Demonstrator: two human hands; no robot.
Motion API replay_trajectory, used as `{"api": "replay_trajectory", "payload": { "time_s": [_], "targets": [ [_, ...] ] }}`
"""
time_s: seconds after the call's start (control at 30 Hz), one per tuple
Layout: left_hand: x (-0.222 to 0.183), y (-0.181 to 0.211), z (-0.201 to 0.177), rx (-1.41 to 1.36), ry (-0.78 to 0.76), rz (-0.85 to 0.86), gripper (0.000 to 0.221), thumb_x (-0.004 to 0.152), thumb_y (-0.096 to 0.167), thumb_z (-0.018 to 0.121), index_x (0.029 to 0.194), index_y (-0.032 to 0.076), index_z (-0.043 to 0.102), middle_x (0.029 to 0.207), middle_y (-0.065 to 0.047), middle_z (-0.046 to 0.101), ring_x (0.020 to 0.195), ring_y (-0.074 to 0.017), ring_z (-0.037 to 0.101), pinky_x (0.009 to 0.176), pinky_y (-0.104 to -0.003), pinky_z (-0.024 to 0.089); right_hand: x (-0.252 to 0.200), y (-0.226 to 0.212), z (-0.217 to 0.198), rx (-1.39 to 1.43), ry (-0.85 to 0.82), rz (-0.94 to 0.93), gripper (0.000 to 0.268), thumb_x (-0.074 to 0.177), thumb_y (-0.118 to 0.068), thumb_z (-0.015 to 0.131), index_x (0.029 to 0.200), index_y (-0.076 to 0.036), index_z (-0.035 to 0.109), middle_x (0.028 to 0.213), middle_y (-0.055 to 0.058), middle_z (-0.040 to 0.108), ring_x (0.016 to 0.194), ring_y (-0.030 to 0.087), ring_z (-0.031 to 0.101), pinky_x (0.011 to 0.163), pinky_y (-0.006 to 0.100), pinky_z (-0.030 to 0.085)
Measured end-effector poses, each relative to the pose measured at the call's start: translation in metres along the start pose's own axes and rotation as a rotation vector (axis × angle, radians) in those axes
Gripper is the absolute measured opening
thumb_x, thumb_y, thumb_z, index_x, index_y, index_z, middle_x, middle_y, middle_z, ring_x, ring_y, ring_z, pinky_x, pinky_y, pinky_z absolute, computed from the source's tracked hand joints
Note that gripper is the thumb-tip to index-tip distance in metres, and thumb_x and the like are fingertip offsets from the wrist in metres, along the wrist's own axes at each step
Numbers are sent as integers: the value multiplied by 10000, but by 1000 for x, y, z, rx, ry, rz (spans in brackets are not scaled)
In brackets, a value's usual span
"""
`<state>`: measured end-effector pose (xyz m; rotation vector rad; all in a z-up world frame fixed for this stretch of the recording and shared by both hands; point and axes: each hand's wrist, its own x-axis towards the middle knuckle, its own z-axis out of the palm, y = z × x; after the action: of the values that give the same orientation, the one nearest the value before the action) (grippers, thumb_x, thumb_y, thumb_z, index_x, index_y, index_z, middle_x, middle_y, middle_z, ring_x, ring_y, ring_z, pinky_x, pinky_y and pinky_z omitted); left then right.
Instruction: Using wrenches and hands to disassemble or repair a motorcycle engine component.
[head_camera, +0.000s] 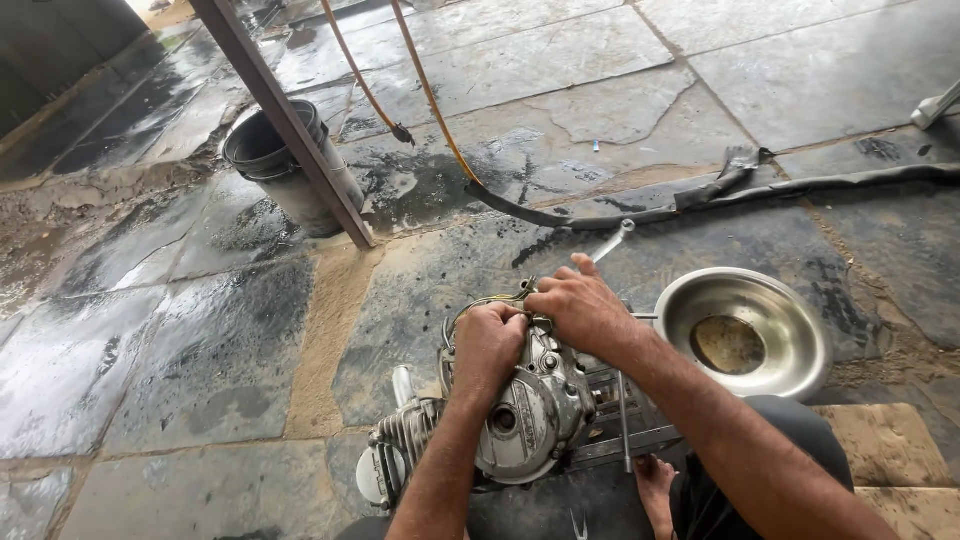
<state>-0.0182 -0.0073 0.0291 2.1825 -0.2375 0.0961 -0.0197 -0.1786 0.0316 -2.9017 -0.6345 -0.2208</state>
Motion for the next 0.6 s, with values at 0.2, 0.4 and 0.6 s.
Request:
{"api": "replay_trajectory", "payload": {
  "time_s": [0.2, 0.4, 0.6],
  "targets": [
    [-3, 3, 4, -25, -14, -10, 217, 809, 176, 654, 876, 23, 792, 785, -173, 771, 716, -270, 766, 744, -386, 581, 8, 10, 17, -53, 177, -62, 100, 852, -102, 726, 870, -191, 769, 902, -18, 724, 1067, 194, 647, 1184, 650, 194],
    [5, -13, 8, -5, -19, 92, 263, 807, 212, 653, 897, 18, 806, 752, -177, 762, 678, -273, 758, 713, -384, 582, -15, -12, -4, -23, -117, 60, 138, 810, -66, 727, 944, -100, 725, 933, 123, 736, 954, 306, 707, 942, 519, 494],
    [4, -17, 2, 23, -68, 64, 315, 826, 282, 671, 966, 37, 810, 793, -155, 785, 710, -272, 764, 710, -377, 570, -25, -17, 7, 110, -5, 69, 194, 788, -58, 699, 979, -24, 701, 891, 191, 752, 870, 345, 755, 754, 487, 586]
  ]
}}
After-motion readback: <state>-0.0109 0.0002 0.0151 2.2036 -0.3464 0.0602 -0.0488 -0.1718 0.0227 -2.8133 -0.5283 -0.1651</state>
